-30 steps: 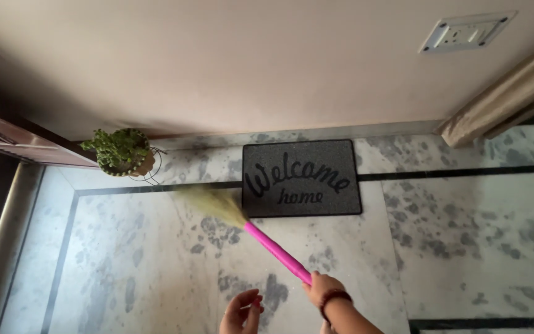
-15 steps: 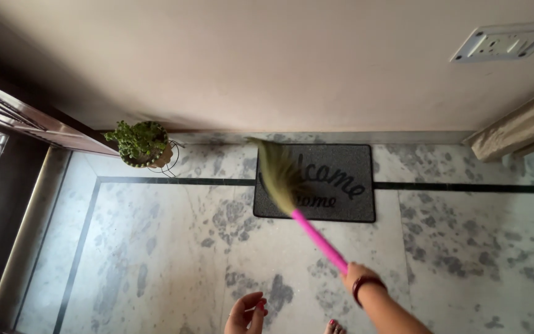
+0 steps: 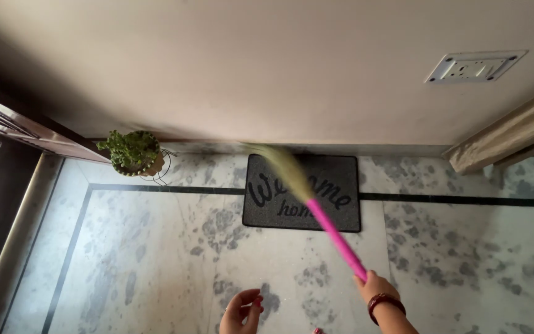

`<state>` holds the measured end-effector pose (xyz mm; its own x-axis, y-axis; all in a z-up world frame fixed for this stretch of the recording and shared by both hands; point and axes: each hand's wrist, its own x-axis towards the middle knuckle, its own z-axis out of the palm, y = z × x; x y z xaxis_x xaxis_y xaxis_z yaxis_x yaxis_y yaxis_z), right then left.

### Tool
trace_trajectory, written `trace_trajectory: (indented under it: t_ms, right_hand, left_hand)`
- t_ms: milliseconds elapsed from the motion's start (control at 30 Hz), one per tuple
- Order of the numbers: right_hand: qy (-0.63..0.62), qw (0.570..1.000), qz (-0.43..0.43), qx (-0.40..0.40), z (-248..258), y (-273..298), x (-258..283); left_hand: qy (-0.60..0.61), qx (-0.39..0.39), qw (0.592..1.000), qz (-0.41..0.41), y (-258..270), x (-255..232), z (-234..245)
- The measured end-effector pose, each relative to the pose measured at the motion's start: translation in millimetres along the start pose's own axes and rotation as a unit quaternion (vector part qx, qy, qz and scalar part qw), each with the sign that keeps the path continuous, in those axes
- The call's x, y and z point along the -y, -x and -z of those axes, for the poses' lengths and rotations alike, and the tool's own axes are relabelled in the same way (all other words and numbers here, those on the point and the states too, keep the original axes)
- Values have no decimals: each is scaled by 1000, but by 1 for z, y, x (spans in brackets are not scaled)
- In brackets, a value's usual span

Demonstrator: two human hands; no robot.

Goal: Sweeping the floor near an entryway and cleaning under a door mat.

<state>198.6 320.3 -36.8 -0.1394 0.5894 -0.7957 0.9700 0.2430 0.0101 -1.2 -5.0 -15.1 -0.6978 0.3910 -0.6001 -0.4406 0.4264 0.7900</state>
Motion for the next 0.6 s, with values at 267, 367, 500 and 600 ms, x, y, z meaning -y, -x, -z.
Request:
trace_trajectory:
  t_ms: [267,367,500,600]
  right_hand:
    - [129,990,51,-35,7,-71,-62]
    - [178,977,107,-43,47,-35,-81]
    - [159,982,85,-55,77,-11,-86]
    - [45,987,66,-139,25,-80,-101]
  left_hand:
    - [-7,-11,1000,-5,-19,29,-3]
    - [8,9,1000,-21,-21,24,-22]
    - [-1,11,998,-62,8,-43,-52]
    - [-11,12,998,-64,25,-76,-57]
